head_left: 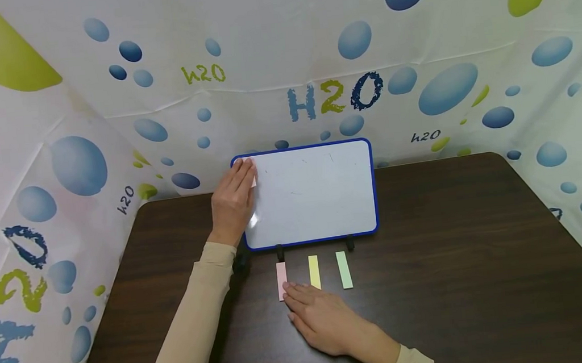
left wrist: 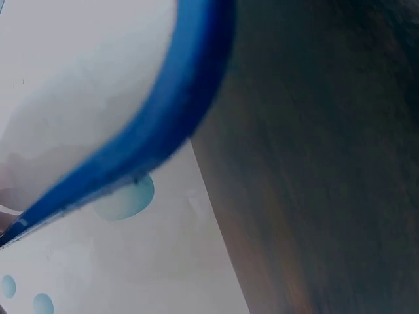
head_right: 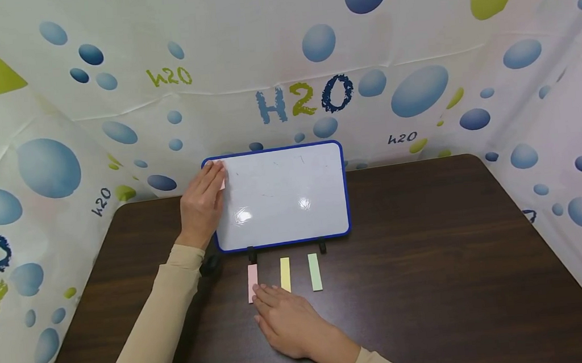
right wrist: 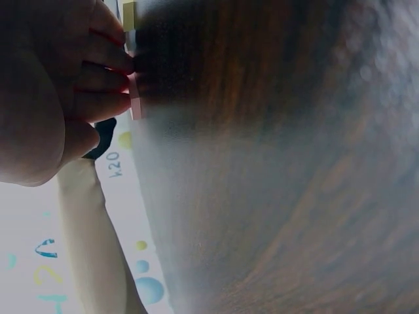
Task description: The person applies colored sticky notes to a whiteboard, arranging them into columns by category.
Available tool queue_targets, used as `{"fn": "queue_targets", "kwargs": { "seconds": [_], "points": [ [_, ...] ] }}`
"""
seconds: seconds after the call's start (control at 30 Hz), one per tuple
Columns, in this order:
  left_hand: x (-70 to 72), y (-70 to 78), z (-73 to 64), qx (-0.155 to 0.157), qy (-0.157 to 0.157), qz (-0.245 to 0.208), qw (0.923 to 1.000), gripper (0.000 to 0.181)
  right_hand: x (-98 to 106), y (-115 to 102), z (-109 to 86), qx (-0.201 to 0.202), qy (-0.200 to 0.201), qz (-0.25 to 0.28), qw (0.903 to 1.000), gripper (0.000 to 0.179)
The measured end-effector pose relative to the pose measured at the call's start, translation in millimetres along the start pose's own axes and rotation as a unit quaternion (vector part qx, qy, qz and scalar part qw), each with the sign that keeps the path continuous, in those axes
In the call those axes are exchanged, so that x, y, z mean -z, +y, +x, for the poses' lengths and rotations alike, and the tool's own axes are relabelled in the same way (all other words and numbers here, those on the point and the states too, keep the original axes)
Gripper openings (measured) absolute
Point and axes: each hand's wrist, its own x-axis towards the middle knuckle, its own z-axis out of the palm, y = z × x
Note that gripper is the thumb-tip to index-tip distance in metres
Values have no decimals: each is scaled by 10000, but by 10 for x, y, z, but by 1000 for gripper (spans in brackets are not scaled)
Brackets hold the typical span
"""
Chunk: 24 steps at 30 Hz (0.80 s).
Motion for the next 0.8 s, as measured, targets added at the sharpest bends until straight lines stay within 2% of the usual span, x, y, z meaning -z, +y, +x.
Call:
{"fn": "queue_targets", "kwargs": {
  "seconds": [0.3, 0.43, 0.8],
  "points": [
    [4, -16, -33, -115, -141, 65, 9998, 38, -8, -15, -4, 6, 33, 6, 10000, 49],
    [39, -20, -27, -178, -292, 77, 9994, 39, -11, -15, -3, -16, 32, 10, 10000, 49],
    [99, -62, -9, -334, -466, -1, 9984, 39, -12, -25, 1, -41, -8, 59, 10000, 50]
  ]
}}
